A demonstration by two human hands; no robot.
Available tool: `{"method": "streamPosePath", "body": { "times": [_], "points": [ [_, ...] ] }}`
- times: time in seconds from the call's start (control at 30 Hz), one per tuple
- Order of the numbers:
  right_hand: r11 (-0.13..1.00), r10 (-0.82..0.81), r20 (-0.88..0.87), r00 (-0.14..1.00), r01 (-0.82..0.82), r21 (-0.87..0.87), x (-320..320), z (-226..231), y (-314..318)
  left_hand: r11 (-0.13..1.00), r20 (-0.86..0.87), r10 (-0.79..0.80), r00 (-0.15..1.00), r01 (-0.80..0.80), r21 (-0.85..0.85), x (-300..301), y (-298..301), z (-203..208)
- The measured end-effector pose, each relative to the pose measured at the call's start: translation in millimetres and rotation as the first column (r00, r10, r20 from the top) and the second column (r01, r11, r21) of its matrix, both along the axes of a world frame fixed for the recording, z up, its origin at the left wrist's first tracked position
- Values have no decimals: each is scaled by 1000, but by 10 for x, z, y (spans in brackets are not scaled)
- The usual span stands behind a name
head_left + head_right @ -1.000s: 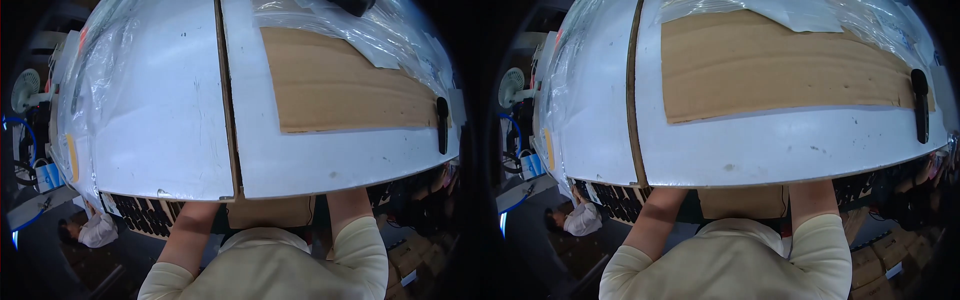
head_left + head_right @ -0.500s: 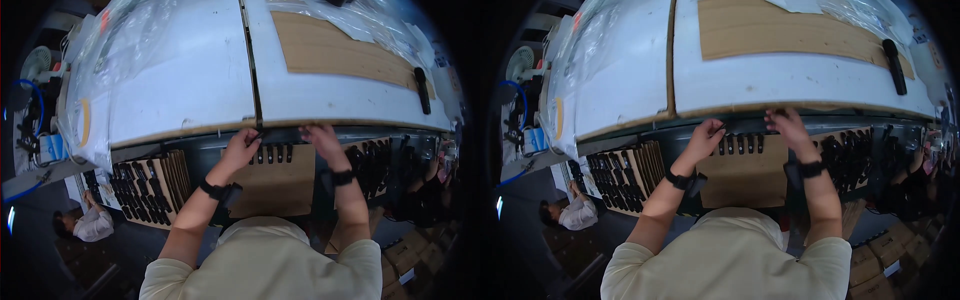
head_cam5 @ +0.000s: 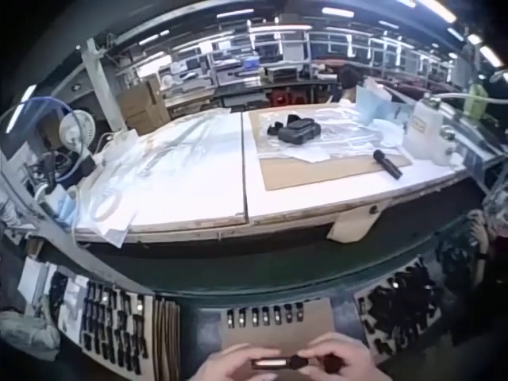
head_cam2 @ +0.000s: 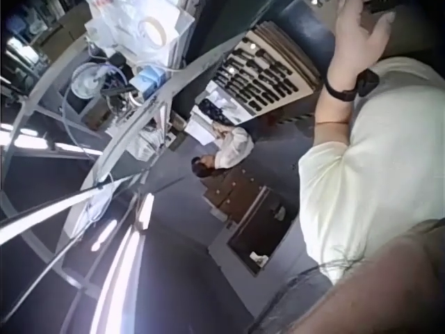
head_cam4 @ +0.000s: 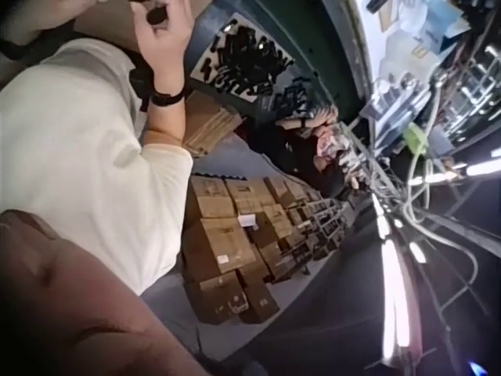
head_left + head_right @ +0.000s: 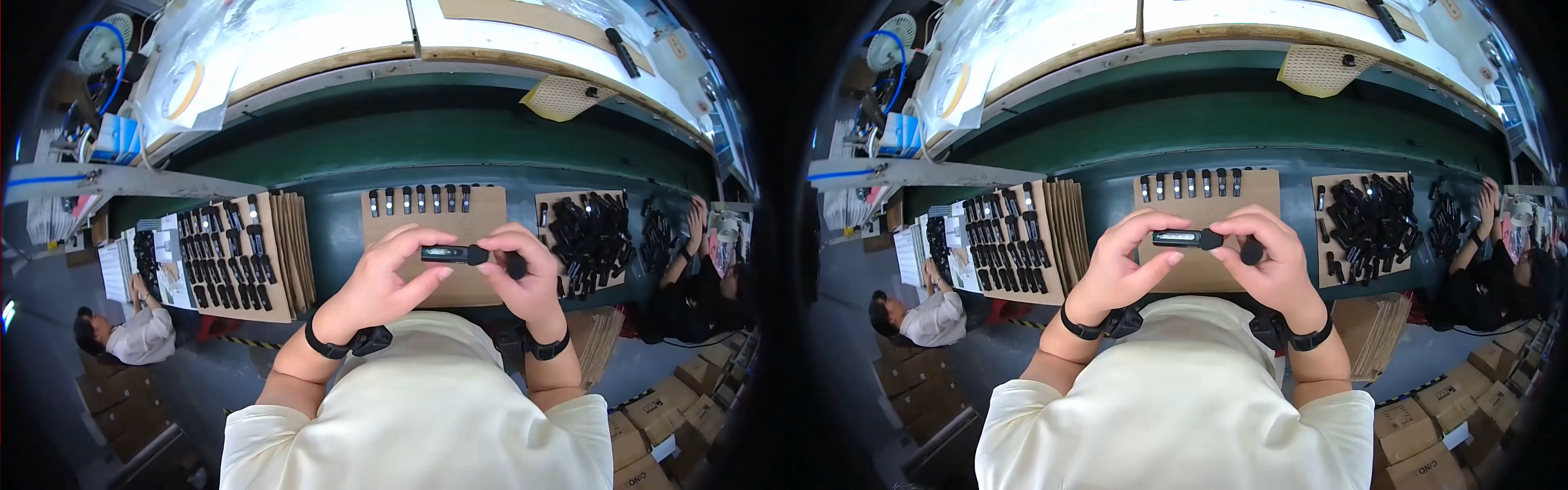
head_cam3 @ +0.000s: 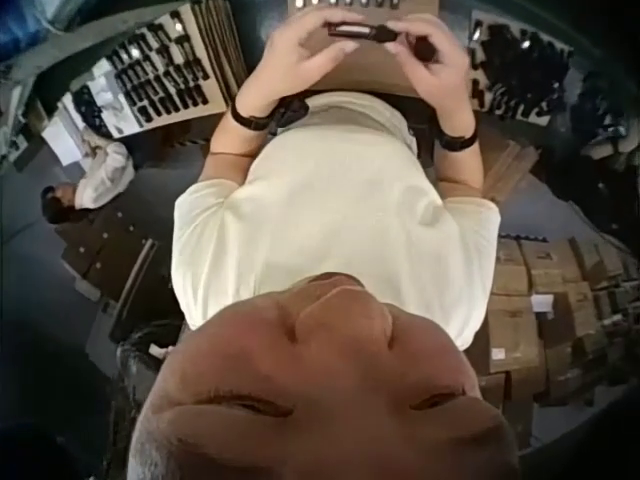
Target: The person picks up a microphone from a cardboard sheet, turns it over by hand, and presses its buttons before placing it back and repeating the process.
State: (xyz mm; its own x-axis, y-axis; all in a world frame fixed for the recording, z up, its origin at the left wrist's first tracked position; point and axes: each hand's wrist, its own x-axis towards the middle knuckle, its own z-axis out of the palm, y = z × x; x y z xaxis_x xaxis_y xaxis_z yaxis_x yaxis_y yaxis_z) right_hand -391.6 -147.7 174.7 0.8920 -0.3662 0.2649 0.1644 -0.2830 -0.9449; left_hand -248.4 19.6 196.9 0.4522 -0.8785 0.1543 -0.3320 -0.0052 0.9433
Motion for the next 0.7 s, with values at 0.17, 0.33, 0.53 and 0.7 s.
{"method": "streamPosePath", "body": {
  "times": [0.17, 0.33, 0.53, 0.7],
  "points": [
    [998, -61, 137, 989, 62, -4, -251, 201, 135, 992, 87, -49, 995, 59, -111, -176, 119, 260],
    [993, -88, 173, 981, 99, -58, -471, 348, 233, 973, 219, -58, 974, 104, -207, -348, 131, 451],
    [986, -107, 208, 972, 131, -104, -624, 417, 215, 926, 342, -116, 932, 226, -302, -430, 75, 528],
    [984, -94, 301, 949, 136, -119, -657, 465, 150, 917, 407, -188, 894, 308, -252, -431, 33, 581]
  ]
}}
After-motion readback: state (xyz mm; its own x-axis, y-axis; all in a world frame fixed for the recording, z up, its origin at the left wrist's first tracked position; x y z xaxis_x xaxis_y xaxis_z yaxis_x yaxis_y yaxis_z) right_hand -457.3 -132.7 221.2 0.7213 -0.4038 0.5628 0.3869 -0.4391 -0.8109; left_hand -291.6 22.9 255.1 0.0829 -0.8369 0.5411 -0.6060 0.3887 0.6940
